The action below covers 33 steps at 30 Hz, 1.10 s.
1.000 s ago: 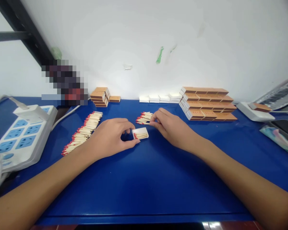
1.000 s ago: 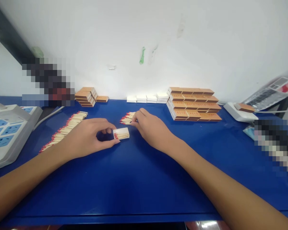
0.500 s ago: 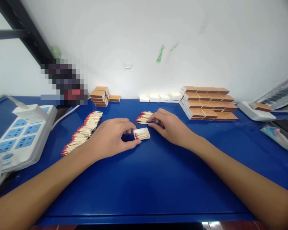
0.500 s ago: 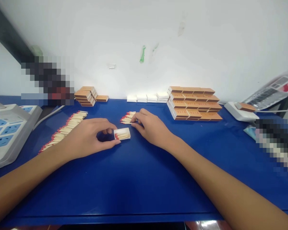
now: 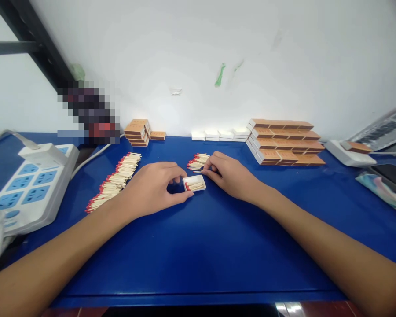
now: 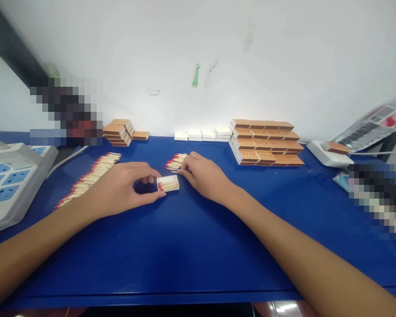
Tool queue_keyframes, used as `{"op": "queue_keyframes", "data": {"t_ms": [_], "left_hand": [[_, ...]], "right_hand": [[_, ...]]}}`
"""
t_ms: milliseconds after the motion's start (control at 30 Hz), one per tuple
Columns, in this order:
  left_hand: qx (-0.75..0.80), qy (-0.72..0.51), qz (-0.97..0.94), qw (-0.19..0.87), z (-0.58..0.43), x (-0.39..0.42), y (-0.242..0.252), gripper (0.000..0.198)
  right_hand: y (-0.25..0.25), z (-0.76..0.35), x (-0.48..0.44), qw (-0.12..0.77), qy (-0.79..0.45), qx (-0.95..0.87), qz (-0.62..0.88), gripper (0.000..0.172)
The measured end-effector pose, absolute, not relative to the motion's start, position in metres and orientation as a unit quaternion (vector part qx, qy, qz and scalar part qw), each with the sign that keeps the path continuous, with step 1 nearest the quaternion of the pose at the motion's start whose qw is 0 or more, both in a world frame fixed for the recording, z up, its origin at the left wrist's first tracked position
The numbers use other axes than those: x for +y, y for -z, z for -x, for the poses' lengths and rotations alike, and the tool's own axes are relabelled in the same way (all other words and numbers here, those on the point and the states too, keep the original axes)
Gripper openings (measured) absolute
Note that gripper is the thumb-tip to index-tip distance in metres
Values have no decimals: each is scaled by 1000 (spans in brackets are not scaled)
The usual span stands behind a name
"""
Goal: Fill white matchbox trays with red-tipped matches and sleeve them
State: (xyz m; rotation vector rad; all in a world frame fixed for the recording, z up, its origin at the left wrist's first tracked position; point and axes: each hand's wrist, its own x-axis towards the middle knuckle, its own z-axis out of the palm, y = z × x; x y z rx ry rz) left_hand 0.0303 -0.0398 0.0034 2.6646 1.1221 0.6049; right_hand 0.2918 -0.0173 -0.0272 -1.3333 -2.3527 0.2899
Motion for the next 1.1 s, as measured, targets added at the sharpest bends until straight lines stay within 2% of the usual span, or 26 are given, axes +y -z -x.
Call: {"op": "queue_keyframes", "data": {"t_ms": [367,600,800,967,1100], "left_hand": [[382,-199,-897,98,-31,-40,-3,27],[389,-196,-895,96,-30,-38,-3,28],[396,-196,-894,72,-29,-38,-4,29],[394,-198,-896,58,-30,-38,-3,29],[394,-194,-896,66,-30,-38,-3,29]], "right_hand": [[28,-282,-22,240,-100,-837,482,2],[25,-281,-22,208,-104,-829,509,7],[14,-284,-27,250,-97,-838,476,7],[11,-274,-42,214,-97,-867,440,6],[19,-272,-38,264,-111,-862,418,8]]}}
